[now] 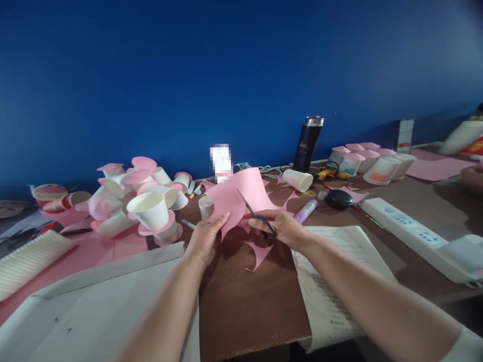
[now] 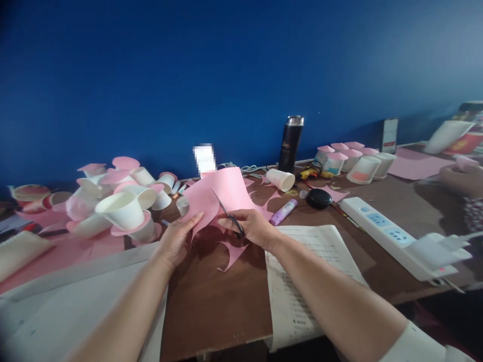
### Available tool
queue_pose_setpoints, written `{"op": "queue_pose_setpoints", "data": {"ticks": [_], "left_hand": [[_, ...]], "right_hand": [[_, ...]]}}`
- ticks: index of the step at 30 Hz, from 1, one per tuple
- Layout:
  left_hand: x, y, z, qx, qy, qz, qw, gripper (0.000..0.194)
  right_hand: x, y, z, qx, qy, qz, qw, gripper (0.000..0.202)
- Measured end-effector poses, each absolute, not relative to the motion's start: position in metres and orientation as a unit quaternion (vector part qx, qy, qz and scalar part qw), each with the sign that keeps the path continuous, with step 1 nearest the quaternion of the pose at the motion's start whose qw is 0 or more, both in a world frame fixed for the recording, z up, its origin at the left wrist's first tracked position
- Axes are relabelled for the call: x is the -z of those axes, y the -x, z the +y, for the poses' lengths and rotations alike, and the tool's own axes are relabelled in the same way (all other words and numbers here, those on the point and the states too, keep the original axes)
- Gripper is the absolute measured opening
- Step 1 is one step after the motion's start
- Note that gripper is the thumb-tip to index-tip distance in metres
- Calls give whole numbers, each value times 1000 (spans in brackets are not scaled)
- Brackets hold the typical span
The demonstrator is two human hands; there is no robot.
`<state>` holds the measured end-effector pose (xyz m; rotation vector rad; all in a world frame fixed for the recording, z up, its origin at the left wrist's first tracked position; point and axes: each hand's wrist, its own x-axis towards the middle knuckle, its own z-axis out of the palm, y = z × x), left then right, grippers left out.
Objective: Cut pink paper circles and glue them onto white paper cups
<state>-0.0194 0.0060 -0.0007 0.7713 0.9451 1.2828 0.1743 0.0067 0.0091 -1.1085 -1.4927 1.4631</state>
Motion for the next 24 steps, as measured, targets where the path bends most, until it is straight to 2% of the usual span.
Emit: {"op": "queue_pose_setpoints", "data": {"ticks": [6, 24], "left_hand": [[-1, 19, 5, -562, -331, 419, 632, 50], [2, 20, 7, -568, -346, 413, 622, 51]], "right_hand": [[-8, -173, 7, -579, 440, -573, 378, 55], [-12, -172, 5, -562, 457, -569, 389, 55]]}}
